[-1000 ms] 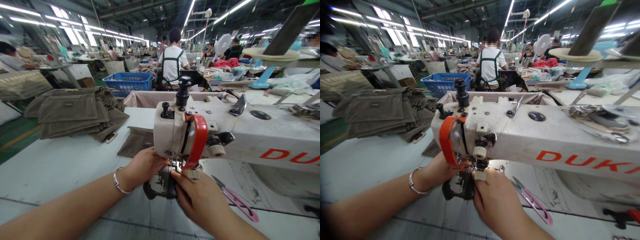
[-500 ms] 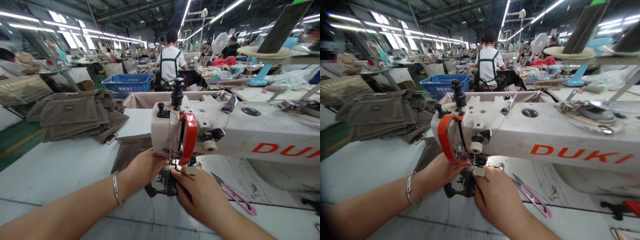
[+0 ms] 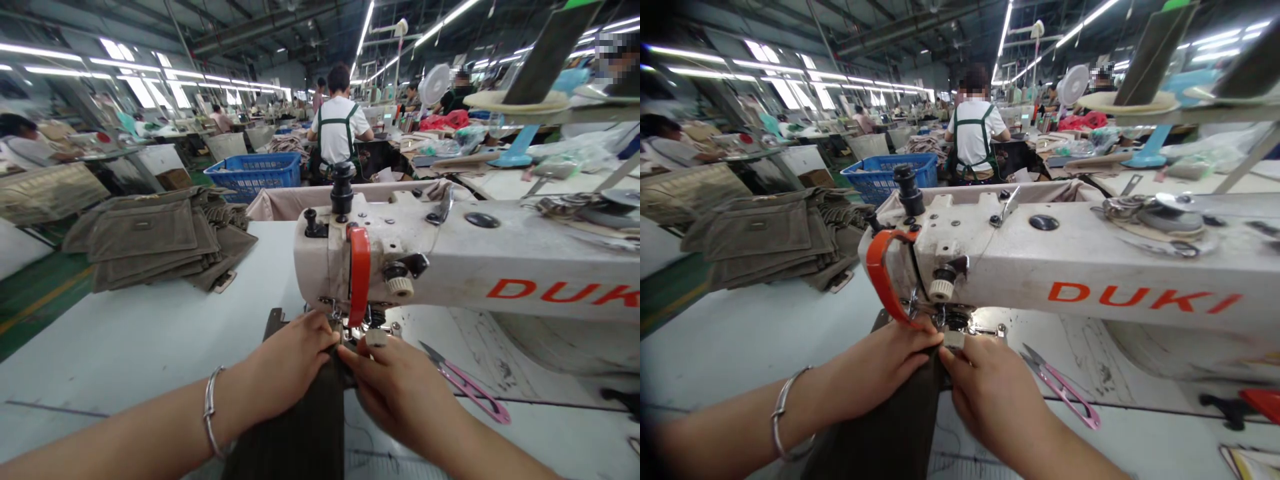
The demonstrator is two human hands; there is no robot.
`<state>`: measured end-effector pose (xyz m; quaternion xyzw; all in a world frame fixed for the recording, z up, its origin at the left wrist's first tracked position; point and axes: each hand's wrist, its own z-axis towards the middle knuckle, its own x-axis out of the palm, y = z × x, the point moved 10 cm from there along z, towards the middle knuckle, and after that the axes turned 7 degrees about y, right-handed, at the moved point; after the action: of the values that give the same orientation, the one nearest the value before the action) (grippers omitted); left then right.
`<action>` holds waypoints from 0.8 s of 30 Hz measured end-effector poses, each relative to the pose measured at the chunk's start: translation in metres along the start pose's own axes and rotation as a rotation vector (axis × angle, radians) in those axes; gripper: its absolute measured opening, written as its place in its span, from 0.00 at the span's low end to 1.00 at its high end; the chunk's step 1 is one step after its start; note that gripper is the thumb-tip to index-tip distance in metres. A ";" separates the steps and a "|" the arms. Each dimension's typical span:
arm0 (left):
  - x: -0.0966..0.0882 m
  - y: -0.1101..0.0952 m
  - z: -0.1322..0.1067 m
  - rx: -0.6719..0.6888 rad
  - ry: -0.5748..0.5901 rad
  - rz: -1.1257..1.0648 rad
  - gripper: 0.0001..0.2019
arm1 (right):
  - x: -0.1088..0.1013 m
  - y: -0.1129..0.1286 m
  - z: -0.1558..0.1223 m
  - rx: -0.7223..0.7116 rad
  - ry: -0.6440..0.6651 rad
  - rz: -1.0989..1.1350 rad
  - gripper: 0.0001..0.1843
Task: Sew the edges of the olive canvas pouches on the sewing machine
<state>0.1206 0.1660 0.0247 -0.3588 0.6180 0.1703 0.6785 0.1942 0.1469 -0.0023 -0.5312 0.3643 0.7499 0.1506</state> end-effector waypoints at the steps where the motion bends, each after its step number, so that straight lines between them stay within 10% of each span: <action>1: 0.002 0.000 -0.002 -0.005 -0.031 0.028 0.12 | 0.001 0.000 0.000 0.004 0.013 -0.007 0.21; 7: 0.007 0.002 -0.014 -0.013 -0.093 0.078 0.16 | 0.007 0.001 0.001 0.040 0.079 -0.028 0.21; 14: -0.010 0.070 -0.099 -0.655 -0.253 0.045 0.19 | -0.007 0.000 -0.004 0.068 -0.041 0.126 0.13; 19: 0.033 0.094 -0.119 -0.760 -0.347 -0.909 0.20 | 0.013 -0.003 -0.008 0.364 -0.044 0.748 0.05; 24: 0.065 0.067 -0.108 -0.693 -0.256 -1.637 0.26 | 0.065 0.012 -0.018 0.581 -0.178 1.653 0.17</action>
<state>0.0097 0.1230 -0.0541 -0.8498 0.0025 -0.1511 0.5051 0.1739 0.1151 -0.0596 0.0220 0.7954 0.5354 -0.2833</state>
